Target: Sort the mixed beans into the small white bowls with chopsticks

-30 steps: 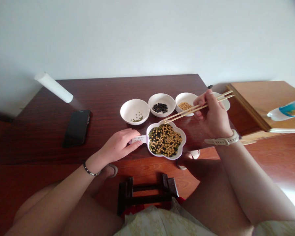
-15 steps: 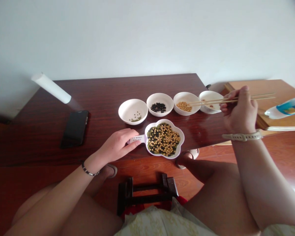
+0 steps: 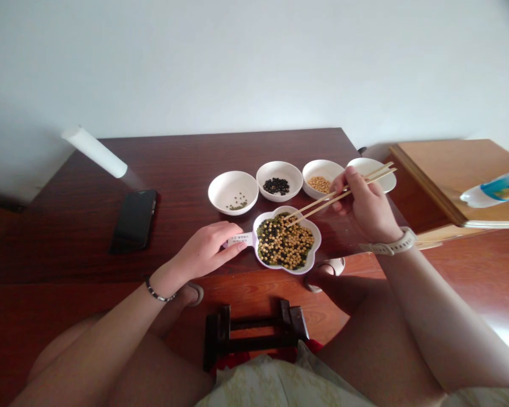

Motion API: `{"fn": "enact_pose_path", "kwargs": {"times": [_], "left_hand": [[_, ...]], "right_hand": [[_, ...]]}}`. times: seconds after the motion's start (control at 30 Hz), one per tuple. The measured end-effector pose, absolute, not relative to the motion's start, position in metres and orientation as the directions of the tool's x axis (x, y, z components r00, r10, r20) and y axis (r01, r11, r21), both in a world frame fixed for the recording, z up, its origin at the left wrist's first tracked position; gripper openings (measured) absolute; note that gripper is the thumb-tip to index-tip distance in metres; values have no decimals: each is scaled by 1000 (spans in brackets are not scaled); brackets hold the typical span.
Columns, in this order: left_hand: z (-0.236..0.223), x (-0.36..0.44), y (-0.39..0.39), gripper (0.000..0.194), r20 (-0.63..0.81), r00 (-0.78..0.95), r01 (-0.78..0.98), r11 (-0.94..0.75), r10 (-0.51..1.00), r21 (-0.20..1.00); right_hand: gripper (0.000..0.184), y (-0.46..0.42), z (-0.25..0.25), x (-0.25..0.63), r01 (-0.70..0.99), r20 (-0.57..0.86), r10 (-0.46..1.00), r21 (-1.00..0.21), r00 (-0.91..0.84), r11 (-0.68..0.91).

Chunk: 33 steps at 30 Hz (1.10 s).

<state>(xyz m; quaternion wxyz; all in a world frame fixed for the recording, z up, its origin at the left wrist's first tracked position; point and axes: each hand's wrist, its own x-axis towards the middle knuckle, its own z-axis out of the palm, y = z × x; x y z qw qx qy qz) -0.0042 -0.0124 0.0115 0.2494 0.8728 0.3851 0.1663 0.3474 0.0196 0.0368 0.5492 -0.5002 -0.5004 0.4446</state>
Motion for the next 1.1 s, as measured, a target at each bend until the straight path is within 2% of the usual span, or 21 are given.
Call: {"fn": "enact_pose_path", "kwargs": {"times": [0.1,0.2,0.43,0.7,0.93,1.1], "left_hand": [[11,-5,-12,26,96,651,590,-581,753,560],[11,-6,-12,27,93,654,591,-583,751,558],[9,-8,-13,28,101,659,594,-599,745,537],[9,-7,-13,29,114,652,596,-600,749,533],[7,-8,-13,30,103,655,601,-599,748,530],[8,-7,-13,31,100,656,602,-599,748,528]], "right_hand": [[49,16,36,332,64,68,997,-996,-23,69],[50,17,34,324,66,83,994,-994,-75,88],[51,20,35,318,55,71,997,-996,7,70],[52,22,34,330,57,102,995,-993,19,101],[50,26,35,354,119,60,996,-992,60,52],[49,18,31,347,75,2,1000,-997,16,1]]}}
